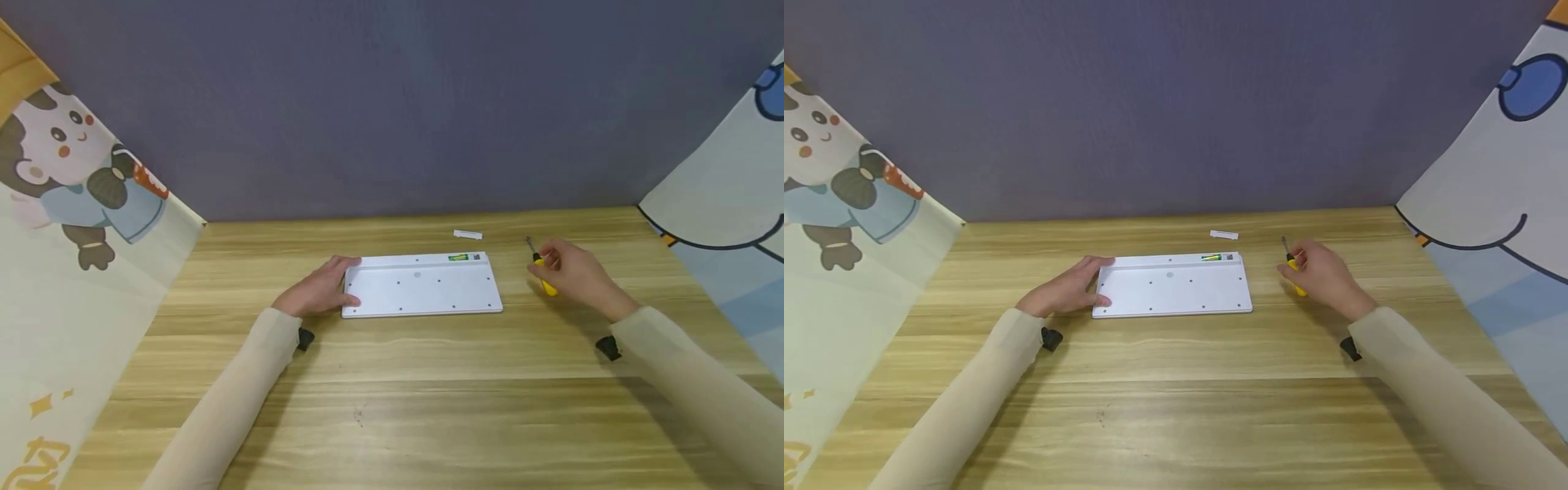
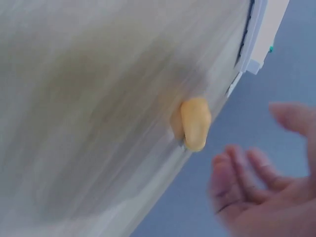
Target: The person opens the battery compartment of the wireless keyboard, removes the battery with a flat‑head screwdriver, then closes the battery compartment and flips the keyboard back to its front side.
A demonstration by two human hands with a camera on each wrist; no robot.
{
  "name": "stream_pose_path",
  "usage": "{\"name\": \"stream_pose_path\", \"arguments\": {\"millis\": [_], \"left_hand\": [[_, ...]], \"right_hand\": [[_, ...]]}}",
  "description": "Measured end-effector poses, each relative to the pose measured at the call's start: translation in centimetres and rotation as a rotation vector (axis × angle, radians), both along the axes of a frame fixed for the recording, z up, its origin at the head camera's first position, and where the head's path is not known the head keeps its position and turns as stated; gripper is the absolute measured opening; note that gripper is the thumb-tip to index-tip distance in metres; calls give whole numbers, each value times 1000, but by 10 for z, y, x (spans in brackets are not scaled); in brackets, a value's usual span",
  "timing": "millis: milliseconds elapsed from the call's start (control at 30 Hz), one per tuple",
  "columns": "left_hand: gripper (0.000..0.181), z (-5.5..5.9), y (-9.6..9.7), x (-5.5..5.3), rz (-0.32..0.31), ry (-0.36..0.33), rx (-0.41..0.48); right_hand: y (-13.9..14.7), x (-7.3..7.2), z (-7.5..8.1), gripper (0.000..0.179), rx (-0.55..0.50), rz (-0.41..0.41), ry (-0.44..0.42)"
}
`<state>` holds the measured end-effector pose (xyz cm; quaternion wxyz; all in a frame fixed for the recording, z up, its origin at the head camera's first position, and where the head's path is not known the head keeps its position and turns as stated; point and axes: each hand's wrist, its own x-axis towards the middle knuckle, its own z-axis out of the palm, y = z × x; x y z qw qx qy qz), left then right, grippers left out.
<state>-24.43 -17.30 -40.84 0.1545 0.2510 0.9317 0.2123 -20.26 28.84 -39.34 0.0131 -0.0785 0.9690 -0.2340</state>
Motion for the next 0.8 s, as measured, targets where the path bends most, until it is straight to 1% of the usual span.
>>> {"name": "stream_pose_path", "arguments": {"millis": [67,133,200,267,367,433,567,667,800], "left_hand": [[83,0,0,-1,-1,5,2],[83,-1,0,-1,-7,12,5],[83,-1,0,-2,-6,14,5],[83,-2,0,-2,-5,16,5],[83,-2,1,-2,-5,13,1],[83,-2,2,-2,-7,8,1],[84,-2,2,-1,-6,3,-6],[85,-2,2,-1,-6,8,-9],[85,1,1,-2,-1,5,-19]], "right_hand": [[-6,-2,-3,55,-78,92,45],[-13,-5,-7,62,-132,188,45],[-20,-8,-10,72,-160,269,6],[-25,-11,-14,81,-152,317,-47],[-30,-14,-18,91,-118,351,-101],[-31,-15,-21,94,-91,372,-100],[-33,-15,-23,94,-50,401,-61],[-34,-16,-25,93,-11,403,-52],[-36,-18,-24,94,28,399,-64]]}}
